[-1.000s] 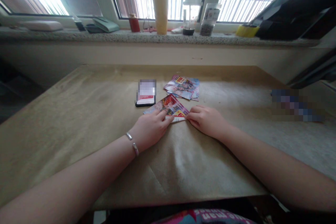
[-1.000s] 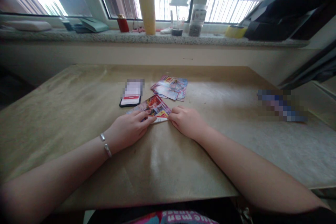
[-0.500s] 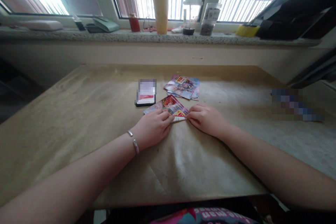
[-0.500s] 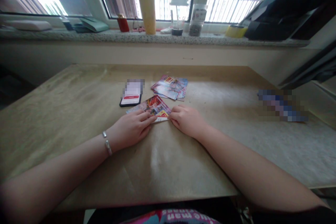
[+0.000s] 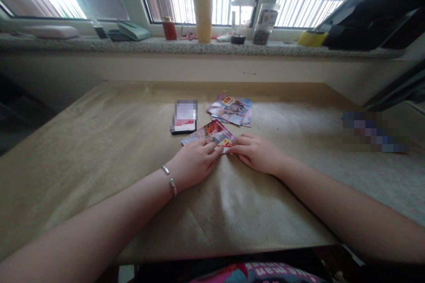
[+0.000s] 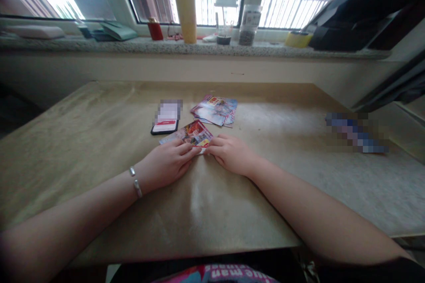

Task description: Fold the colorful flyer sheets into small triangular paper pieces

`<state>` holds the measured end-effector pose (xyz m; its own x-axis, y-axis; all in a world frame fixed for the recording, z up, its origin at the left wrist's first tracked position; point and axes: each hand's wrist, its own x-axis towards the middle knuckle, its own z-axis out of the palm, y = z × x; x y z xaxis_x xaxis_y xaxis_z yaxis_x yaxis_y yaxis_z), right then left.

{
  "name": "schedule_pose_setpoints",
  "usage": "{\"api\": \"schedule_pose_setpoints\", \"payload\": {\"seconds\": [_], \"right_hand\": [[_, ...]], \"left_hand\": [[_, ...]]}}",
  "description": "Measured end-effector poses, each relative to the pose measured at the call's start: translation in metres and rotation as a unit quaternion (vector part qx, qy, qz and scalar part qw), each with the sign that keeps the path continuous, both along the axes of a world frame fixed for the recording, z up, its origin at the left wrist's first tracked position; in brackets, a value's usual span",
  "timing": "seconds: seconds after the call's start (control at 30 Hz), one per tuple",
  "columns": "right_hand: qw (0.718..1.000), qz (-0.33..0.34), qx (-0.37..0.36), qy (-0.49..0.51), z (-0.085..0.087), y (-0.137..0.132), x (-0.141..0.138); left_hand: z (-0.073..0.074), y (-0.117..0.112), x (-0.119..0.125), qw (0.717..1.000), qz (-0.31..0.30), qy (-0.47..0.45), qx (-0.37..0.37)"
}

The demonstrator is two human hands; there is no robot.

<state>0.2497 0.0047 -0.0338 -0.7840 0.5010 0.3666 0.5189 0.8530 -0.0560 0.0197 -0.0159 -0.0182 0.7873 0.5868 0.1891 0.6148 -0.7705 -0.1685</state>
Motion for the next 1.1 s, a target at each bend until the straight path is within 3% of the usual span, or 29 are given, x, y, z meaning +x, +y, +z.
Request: {"api": "schedule_pose_setpoints", "payload": {"seconds": [0.3,0.67,1.1], "right_hand": [[0.999,0.008,-0.003,-0.036,0.005,0.002,0.002],[0.995,-0.008,0.014,-0.1,0.015,0.002,0.007],[0.994,-0.03,0.003,-0.107,0.019,0.004,0.02]], "left_hand": [[0.002,0.0,0.0,0.999,-0.033,0.019,0.008],[0.0,0.001,-0.003,0.999,-0.033,0.026,0.01],[-0.001,0.001,-0.003,0.999,-0.027,0.038,0.001]]}}
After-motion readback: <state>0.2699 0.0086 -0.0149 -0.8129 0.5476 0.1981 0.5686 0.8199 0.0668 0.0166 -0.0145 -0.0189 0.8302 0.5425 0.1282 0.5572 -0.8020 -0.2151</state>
